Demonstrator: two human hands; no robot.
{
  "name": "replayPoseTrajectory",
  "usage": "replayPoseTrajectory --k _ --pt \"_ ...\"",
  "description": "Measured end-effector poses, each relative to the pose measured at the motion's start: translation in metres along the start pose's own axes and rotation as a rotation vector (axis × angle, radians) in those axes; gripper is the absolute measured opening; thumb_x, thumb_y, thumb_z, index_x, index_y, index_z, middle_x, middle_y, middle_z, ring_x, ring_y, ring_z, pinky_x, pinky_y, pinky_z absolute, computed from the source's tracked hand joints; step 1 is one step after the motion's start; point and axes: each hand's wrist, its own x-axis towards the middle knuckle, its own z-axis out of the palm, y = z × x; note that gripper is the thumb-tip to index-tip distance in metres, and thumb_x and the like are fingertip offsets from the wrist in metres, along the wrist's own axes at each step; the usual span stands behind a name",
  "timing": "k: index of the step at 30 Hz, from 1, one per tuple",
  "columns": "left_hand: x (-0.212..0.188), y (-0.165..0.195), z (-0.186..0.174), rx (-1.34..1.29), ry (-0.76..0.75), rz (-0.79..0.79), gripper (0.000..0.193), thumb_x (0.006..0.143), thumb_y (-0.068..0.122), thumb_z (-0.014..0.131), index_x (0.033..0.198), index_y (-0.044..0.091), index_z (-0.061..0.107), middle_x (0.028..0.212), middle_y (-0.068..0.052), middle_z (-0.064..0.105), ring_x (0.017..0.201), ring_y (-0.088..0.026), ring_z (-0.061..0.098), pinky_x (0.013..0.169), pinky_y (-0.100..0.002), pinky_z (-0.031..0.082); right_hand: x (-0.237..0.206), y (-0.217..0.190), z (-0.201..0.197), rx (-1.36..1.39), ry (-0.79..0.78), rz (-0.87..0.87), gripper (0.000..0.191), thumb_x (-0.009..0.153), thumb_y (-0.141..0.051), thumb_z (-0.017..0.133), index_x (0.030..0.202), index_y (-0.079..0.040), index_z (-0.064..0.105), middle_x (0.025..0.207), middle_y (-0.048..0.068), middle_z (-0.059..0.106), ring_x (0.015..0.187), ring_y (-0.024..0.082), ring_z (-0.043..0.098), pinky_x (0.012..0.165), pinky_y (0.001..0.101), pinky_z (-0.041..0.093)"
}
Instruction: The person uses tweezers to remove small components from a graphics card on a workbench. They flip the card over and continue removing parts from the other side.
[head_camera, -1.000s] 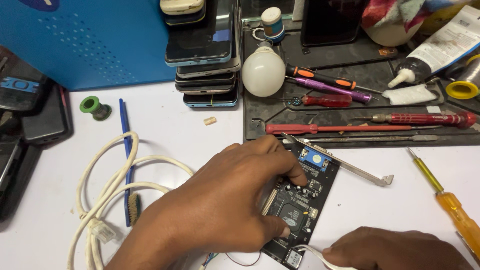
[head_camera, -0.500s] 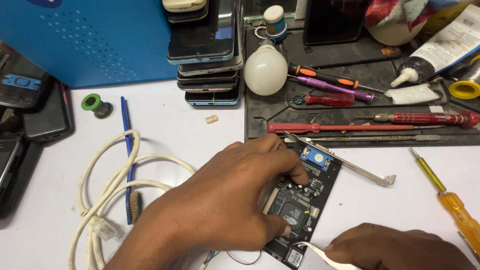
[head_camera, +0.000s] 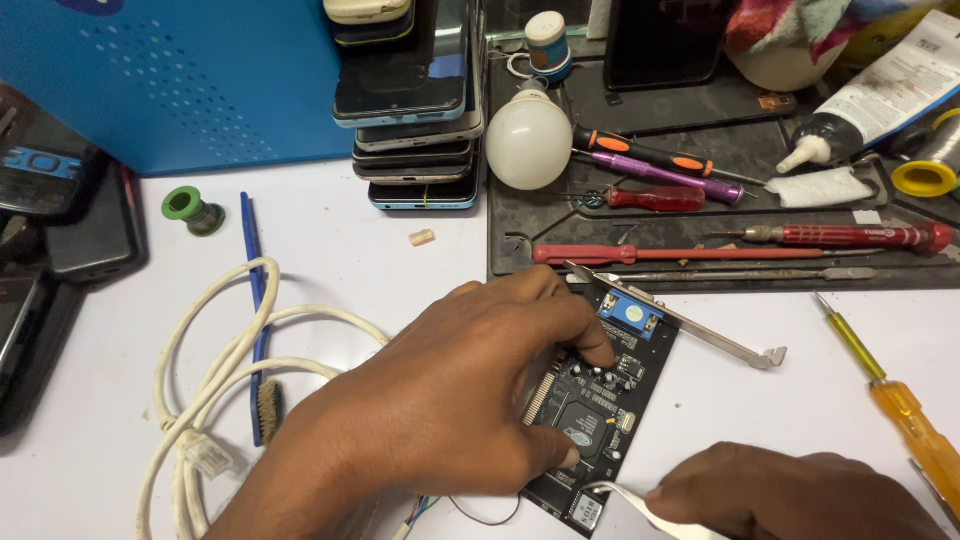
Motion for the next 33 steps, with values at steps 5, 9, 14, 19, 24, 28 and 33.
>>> replayPoseTrajectory --k 5,9,14,19,24,28,33 --pt "0.0 0.0 0.0 0.008 0.015 0.019 0.056 0.058 0.016 0.082 0.113 0.012 0.07 0.105 -0.005 0.064 0.105 -0.025 0.062 0.089 -0.04 0.048 -0.003 -0.012 -0.005 -0.002 -0.024 0.053 0.044 0.084 -0.056 0.07 0.127 -0.045 0.068 0.12 -0.025 0.069 0.1 -0.003 0.071 0.091 0.0228 0.056" --pt "-0.001 0.001 0.0 0.007 0.03 0.026 0.057 0.058 0.017 0.083 0.114 0.013 0.07 0.106 -0.005 0.063 0.105 -0.026 0.061 0.089 -0.04 0.048 -0.006 -0.008 -0.004 0.013 0.013 -0.057 0.038 0.084 -0.052 0.068 0.12 -0.039 0.069 0.115 -0.02 0.072 0.099 0.0 0.069 0.088 0.0242 0.056" --pt "0.0 0.001 0.0 0.012 0.015 0.008 0.056 0.057 0.015 0.081 0.112 0.013 0.07 0.104 -0.004 0.063 0.103 -0.025 0.062 0.087 -0.039 0.048 -0.002 0.003 0.0 -0.051 -0.033 0.087 0.039 0.085 -0.053 0.068 0.123 -0.044 0.07 0.116 -0.023 0.071 0.103 -0.003 0.071 0.093 0.0228 0.054" --pt "0.0 0.0 0.0 0.013 0.029 0.031 0.055 0.057 0.014 0.079 0.11 0.012 0.069 0.103 -0.005 0.064 0.102 -0.025 0.062 0.087 -0.039 0.048 -0.004 0.007 0.003 0.091 0.213 -0.272 0.039 0.086 -0.052 0.071 0.121 -0.035 0.069 0.118 -0.015 0.074 0.103 0.006 0.069 0.086 0.0286 0.054" --pt "-0.001 -0.001 0.0 0.024 0.041 0.058 0.054 0.058 0.016 0.08 0.111 0.012 0.069 0.104 -0.006 0.063 0.103 -0.026 0.062 0.087 -0.04 0.048 0.001 0.0 -0.001 0.012 -0.023 0.063 0.045 0.085 -0.058 0.075 0.127 -0.044 0.069 0.12 -0.022 0.073 0.107 0.0 0.072 0.094 0.0242 0.057" --pt "0.0 0.001 0.0 0.017 0.032 0.032 0.055 0.057 0.016 0.08 0.111 0.012 0.069 0.103 -0.005 0.064 0.102 -0.025 0.062 0.087 -0.04 0.047 -0.004 -0.003 -0.004 -0.033 -0.032 0.058 0.042 0.085 -0.057 0.071 0.124 -0.043 0.071 0.121 -0.023 0.07 0.105 -0.003 0.072 0.094 0.0213 0.055" --pt "0.001 0.002 -0.001 0.013 -0.001 -0.023 0.054 0.056 0.014 0.079 0.109 0.012 0.07 0.102 -0.004 0.064 0.101 -0.024 0.062 0.085 -0.039 0.048 -0.005 -0.001 -0.004 0.016 0.07 -0.045 0.044 0.083 -0.055 0.07 0.126 -0.042 0.071 0.119 -0.019 0.069 0.103 0.002 0.069 0.09 0.0259 0.055"
